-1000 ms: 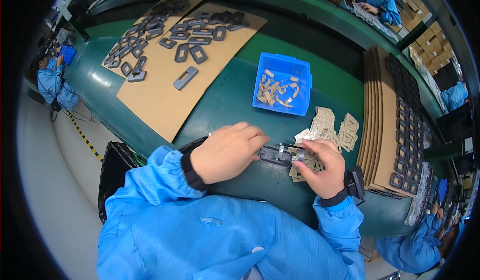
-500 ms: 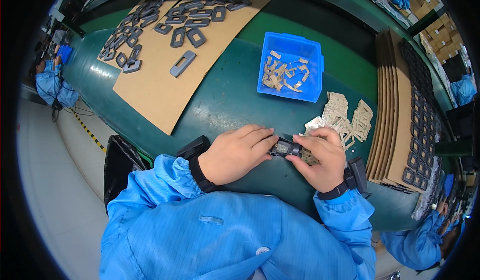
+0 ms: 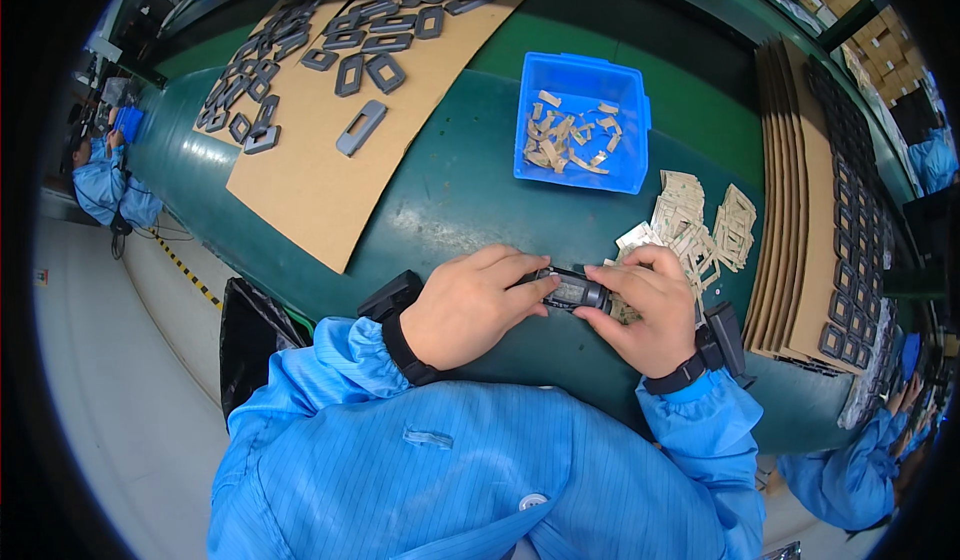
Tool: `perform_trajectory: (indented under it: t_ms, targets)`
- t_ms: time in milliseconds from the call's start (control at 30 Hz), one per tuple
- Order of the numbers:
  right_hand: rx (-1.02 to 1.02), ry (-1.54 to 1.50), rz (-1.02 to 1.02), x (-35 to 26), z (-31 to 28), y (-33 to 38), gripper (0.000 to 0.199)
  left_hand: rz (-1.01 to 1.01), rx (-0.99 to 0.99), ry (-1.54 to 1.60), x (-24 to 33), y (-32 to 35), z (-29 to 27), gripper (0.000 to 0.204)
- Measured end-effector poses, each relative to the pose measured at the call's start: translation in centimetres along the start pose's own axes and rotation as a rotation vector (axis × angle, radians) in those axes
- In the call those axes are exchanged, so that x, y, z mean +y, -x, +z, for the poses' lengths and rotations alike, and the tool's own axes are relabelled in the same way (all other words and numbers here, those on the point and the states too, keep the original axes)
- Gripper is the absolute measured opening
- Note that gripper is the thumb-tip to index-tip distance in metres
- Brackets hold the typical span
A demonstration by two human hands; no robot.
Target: Manually assemble small plastic components and sort them into bins or boxes on a factory line.
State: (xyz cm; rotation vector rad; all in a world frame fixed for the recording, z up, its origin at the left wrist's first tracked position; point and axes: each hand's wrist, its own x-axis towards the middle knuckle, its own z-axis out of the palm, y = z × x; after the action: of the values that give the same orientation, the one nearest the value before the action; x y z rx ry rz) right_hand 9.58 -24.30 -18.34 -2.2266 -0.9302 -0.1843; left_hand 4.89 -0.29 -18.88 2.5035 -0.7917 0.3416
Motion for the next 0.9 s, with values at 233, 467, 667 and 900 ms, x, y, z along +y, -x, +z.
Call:
perform_trajectory:
  t_ms: [233,467,667,900]
  targets:
    - [-0.026,-0.005,0.022,0.0,-0.4,0.0,0.049,0.036,-0.048,-0.133,0.2,-0.2,0.3,0.035]
    - [-0.07,-0.028,0.047,0.1,-0.6,0.1,0.051,0.041,-0.135,-0.083,-0.5,-0.4,-0.8,0.033]
    - [-0.087,-0.023,0.02,0.4,-0.6,0.1,0.05,0.165,-0.138,-0.079,-0.9,-0.3,-0.8,0.028]
    - [-0.086,0.049,-0.092,-0.3,-0.8,-0.4,0.049,0.047,-0.155,0.058,-0.9,-1.3,-0.9,0.02]
